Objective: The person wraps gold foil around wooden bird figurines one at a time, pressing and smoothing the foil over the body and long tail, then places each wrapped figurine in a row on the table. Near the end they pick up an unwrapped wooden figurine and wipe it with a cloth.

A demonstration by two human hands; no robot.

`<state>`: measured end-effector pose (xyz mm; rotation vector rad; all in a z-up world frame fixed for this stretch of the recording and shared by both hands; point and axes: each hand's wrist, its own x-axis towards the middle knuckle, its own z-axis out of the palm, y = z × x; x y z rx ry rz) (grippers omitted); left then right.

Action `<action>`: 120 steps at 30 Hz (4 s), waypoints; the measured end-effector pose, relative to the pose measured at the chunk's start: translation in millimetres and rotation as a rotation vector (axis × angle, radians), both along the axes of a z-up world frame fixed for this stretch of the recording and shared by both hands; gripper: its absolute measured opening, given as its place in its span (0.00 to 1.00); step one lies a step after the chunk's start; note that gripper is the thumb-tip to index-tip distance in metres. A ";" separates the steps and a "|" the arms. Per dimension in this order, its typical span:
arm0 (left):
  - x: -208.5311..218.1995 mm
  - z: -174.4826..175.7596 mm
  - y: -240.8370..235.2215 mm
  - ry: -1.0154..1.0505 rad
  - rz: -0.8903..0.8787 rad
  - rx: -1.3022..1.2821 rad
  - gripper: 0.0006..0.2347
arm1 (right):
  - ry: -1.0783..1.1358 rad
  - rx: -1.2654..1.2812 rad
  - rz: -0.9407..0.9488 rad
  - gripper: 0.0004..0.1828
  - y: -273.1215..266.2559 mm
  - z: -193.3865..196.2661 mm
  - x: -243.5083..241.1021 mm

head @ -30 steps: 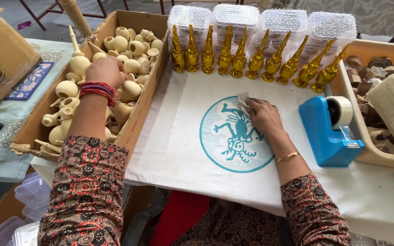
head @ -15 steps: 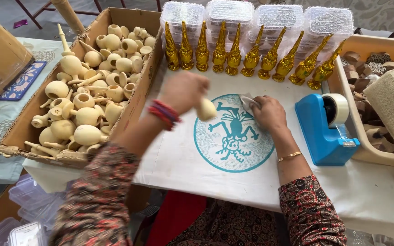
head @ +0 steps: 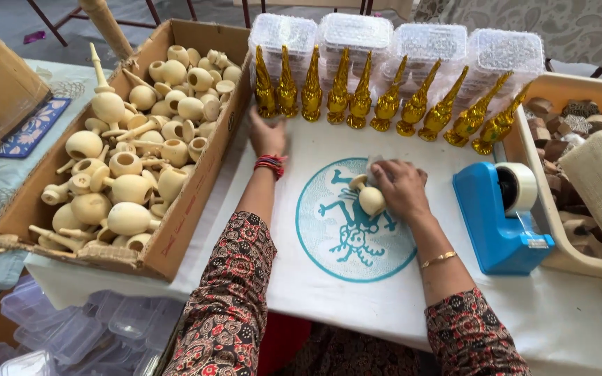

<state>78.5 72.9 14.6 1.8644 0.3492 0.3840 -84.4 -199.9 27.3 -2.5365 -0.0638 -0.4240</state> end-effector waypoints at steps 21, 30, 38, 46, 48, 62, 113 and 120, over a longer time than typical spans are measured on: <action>124.5 -84.1 29.9 -0.390 0.043 -0.088 0.26 | 0.108 -0.008 0.101 0.24 1.4 4.9 3.4; 71.2 -42.7 26.8 -0.270 0.085 0.048 0.20 | 0.114 -0.017 0.099 0.26 -2.3 -0.9 7.3; -2.4 3.1 -5.9 -0.226 0.014 0.453 0.09 | 0.115 0.040 0.107 0.25 -1.3 -1.4 7.0; 5.9 -4.1 -31.9 -0.118 -0.302 0.917 0.12 | 0.112 -0.012 0.098 0.24 -0.8 2.4 5.5; 22.3 -18.2 -34.2 -0.076 -0.297 1.003 0.12 | 0.117 -0.024 0.089 0.24 1.7 4.7 4.5; 38.2 -22.5 -33.1 0.088 -0.256 1.038 0.10 | 0.154 -0.057 0.072 0.25 -1.6 -1.5 7.3; 19.6 -15.9 -48.1 -0.178 -0.516 1.104 0.14 | 0.165 -0.045 0.083 0.25 -3.8 -7.2 9.4; -3.2 31.1 -45.8 -0.260 -0.160 0.624 0.15 | 0.187 -0.034 0.068 0.24 0.3 0.3 5.6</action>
